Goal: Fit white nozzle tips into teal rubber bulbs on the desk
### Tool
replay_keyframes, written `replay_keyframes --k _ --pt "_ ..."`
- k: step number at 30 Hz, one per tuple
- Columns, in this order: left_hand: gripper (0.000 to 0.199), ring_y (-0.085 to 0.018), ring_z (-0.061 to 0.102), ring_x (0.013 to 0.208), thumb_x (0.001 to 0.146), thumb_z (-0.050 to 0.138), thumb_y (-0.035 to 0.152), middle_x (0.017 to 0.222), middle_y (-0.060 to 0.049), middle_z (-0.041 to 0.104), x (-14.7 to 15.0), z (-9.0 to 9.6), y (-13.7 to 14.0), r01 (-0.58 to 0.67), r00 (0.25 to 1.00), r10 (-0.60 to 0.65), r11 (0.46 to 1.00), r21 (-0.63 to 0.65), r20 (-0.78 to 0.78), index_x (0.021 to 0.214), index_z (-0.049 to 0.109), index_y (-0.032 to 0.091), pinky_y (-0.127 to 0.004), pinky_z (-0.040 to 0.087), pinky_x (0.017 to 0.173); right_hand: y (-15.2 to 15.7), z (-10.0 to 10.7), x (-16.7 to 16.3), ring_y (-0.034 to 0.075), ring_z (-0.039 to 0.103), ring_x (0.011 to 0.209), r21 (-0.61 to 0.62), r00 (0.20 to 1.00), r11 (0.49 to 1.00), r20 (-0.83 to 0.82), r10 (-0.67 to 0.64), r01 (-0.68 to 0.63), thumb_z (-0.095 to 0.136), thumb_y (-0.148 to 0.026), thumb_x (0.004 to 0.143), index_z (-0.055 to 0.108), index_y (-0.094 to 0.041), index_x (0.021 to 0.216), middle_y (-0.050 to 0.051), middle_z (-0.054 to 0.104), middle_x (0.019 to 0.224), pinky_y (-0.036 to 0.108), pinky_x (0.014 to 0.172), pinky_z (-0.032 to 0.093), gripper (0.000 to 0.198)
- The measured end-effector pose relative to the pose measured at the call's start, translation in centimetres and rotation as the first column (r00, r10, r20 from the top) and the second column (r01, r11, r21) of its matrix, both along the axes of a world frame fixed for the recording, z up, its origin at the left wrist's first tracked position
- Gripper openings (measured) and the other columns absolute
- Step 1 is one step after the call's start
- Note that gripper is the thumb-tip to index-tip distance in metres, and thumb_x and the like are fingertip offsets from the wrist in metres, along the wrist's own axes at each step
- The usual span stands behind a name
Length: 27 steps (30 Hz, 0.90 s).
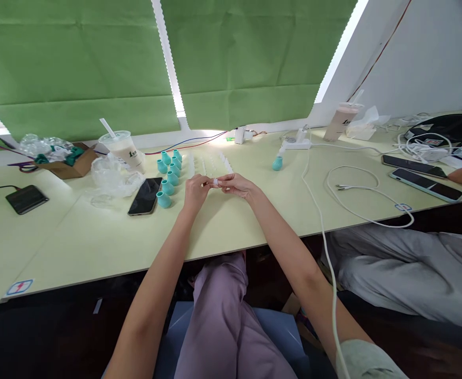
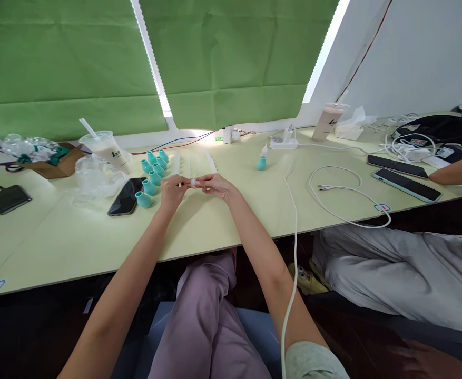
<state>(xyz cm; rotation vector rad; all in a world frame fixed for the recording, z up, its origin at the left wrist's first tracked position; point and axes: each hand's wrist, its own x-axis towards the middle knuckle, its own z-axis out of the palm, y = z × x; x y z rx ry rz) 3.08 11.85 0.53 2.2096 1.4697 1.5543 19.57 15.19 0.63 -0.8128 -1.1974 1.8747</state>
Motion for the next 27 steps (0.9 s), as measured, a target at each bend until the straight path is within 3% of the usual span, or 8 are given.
replay_keyframes --k 8,14,18,23,27 --pt "0.009 -0.011 0.050 0.056 0.069 0.061 0.016 0.059 0.001 0.061 0.1 0.0 0.0 -0.004 1.000 0.003 1.000 0.019 0.016 0.065 0.066 0.021 -0.025 0.039 0.058 0.0 0.1 -0.3 0.011 0.054 0.070 -0.050 0.999 0.998 -0.032 -0.027 0.025 0.084 -0.015 0.042 0.070 -0.015 0.066 0.004 0.066 0.073 0.022 0.055 0.036 0.028" --pt "0.011 -0.011 0.061 0.067 0.073 0.059 0.015 0.076 0.002 0.068 0.8 0.9 -0.9 0.009 0.993 -0.006 1.000 -0.023 0.119 0.082 0.061 0.021 -0.023 0.042 0.061 -0.8 1.7 -0.2 0.011 0.055 0.074 0.113 0.994 0.988 -0.024 -0.103 0.106 0.084 -0.025 0.045 0.072 -0.017 0.070 0.004 0.067 0.078 0.022 0.061 0.040 0.029" --pt "0.013 -0.013 0.064 0.079 0.076 0.057 0.014 0.082 0.002 0.068 0.8 0.6 -0.7 0.020 0.995 -0.018 1.000 -0.022 0.094 0.087 0.058 0.022 -0.022 0.044 0.067 -0.9 2.0 0.0 0.011 0.056 0.077 0.203 0.992 0.972 0.002 -0.124 0.121 0.082 -0.030 0.049 0.072 -0.019 0.074 0.003 0.068 0.080 0.023 0.067 0.041 0.029" --pt "0.011 -0.011 0.063 0.079 0.080 0.054 0.016 0.092 0.000 0.067 0.4 0.3 -0.3 -0.007 0.999 0.004 0.999 0.048 0.054 0.089 0.057 0.021 -0.021 0.045 0.069 -1.3 2.2 -0.4 0.013 0.058 0.081 0.362 0.988 0.920 -0.034 -0.148 0.150 0.080 -0.031 0.053 0.071 -0.019 0.077 0.001 0.068 0.080 0.026 0.076 0.043 0.029" --pt "0.011 -0.011 0.064 0.080 0.082 0.052 0.016 0.089 0.000 0.067 0.3 0.1 -0.2 0.012 1.000 -0.013 0.997 0.083 0.015 0.091 0.055 0.021 -0.021 0.046 0.068 -1.6 2.4 -0.8 0.013 0.059 0.078 0.377 0.984 0.911 -0.015 -0.177 0.169 0.079 -0.031 0.053 0.069 -0.017 0.077 0.001 0.067 0.078 0.027 0.077 0.044 0.029"
